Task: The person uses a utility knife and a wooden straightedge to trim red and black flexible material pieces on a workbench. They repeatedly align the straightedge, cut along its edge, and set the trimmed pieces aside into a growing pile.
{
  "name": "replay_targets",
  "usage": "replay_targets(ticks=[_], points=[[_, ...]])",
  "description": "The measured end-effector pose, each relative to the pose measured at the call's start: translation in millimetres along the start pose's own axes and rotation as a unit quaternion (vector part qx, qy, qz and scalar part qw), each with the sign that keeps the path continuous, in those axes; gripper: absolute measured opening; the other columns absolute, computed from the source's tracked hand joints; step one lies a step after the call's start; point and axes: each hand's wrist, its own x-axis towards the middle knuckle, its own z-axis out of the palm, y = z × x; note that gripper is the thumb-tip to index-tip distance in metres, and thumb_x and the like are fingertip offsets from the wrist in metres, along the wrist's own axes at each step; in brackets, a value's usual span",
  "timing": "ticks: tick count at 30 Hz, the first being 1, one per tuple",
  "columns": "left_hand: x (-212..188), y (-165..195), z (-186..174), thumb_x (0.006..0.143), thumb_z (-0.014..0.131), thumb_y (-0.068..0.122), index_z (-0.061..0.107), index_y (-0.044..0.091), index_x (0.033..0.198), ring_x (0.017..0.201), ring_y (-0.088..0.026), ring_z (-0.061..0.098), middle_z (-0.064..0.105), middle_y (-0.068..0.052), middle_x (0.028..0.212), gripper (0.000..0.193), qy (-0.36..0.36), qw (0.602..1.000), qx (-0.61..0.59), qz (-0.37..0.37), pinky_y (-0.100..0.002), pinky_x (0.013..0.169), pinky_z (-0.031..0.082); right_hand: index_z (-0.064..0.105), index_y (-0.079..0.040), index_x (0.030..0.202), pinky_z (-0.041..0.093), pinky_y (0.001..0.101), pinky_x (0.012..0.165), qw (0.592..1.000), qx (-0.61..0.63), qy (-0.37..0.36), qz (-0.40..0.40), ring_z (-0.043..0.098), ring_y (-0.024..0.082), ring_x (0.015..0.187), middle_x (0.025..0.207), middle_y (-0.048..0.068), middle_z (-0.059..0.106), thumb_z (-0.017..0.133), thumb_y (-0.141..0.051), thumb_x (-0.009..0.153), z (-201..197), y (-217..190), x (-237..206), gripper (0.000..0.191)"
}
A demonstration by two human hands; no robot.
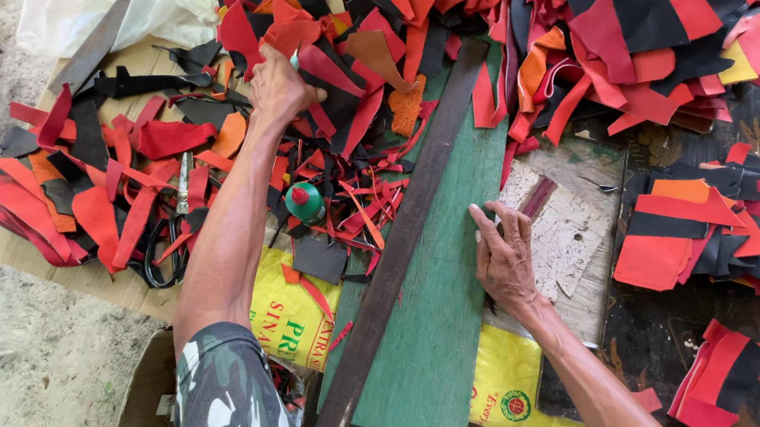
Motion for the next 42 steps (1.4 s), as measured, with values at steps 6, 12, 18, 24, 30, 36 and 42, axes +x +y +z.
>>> replay_targets(ticks=[6,12,18,24,30,36,42], points=[[6.3,-7.7,1.1,0.06,0.102,0.031,0.045,-0.007,0.128,0.111,-0.041,0.063,0.059,-0.029,0.122,0.097,0.059,0.997,-0.049,-0.03,-0.046,0.09,0.053,0.064,-0.003,0.133,0.043,0.0457,0.104,1.0,-0.004,-0.004,0.006,0.052,0.037,0.117,0.131,0.019,0.056,0.061,0.005,0.09,-3.0,0.2,-0.6,0.044],[9.4,-12.5,4.4,0.067,0.098,0.025,0.063,-0.006,0.106,0.099,-0.035,0.073,0.072,-0.027,0.101,0.061,0.075,0.989,-0.122,0.029,-0.045,0.084,0.057,0.071,-0.004,0.114,0.043,0.0448,0.104,0.997,0.049,-0.01,0.063,0.058,0.03,0.115,0.119,0.014,0.066,0.067,-0.006,0.093,6.5,13.7,50.7,0.021],[15.1,-15.6,0.3,0.067,0.094,0.019,0.066,0.0,0.101,0.083,-0.027,0.075,0.076,-0.018,0.09,0.048,0.083,0.977,-0.189,0.048,-0.039,0.077,0.059,0.07,-0.007,0.116,0.056,0.0385,0.093,0.974,0.191,-0.051,0.112,0.062,0.027,0.115,0.132,0.014,0.061,0.068,-0.007,0.091,59.7,28.3,182.5,0.025],[27.2,-21.3,-7.2,0.085,0.081,0.006,0.065,-0.003,0.102,0.051,-0.014,0.058,0.066,-0.009,0.075,0.025,0.019,0.942,-0.332,0.046,-0.03,0.04,0.046,0.073,-0.005,0.115,0.055,0.0346,0.09,0.954,0.235,-0.12,0.143,0.066,0.021,0.099,0.123,0.014,0.064,0.073,-0.006,0.091,98.8,26.2,237.2,0.024],[43.5,-23.6,-17.6,0.09,0.075,0.002,0.062,-0.003,0.109,0.039,-0.007,0.049,0.063,-0.004,0.066,0.024,0.087,0.867,-0.489,0.03,-0.026,0.031,0.04,0.079,-0.006,0.104,0.057,0.0278,0.074,0.919,0.287,-0.082,0.256,0.067,0.011,0.078,0.089,0.004,0.076,0.076,-0.007,0.086,99.5,26.7,235.1,0.018],[53.4,-38.3,-6.4,0.092,0.075,0.002,0.066,-0.004,0.107,0.04,-0.009,0.049,0.061,-0.006,0.063,0.019,0.046,0.818,-0.573,0.022,-0.029,0.034,0.038,0.072,0.002,0.108,0.056,0.0265,0.075,0.789,0.545,0.121,0.256,0.067,0.011,0.084,0.099,0.006,0.074,0.074,0.004,0.092,67.0,42.7,171.5,0.017],[63.1,-49.4,24.5,0.08,0.087,0.012,0.061,-0.003,0.087,0.058,-0.028,0.066,0.066,-0.018,0.067,0.031,0.312,0.913,-0.098,0.245,-0.043,0.052,0.052,0.076,-0.003,0.107,0.057,0.0276,0.072,0.883,0.275,-0.25,0.288,0.069,0.011,0.079,0.09,0.006,0.076,0.073,-0.005,0.09,22.6,39.3,68.0,0.017]])
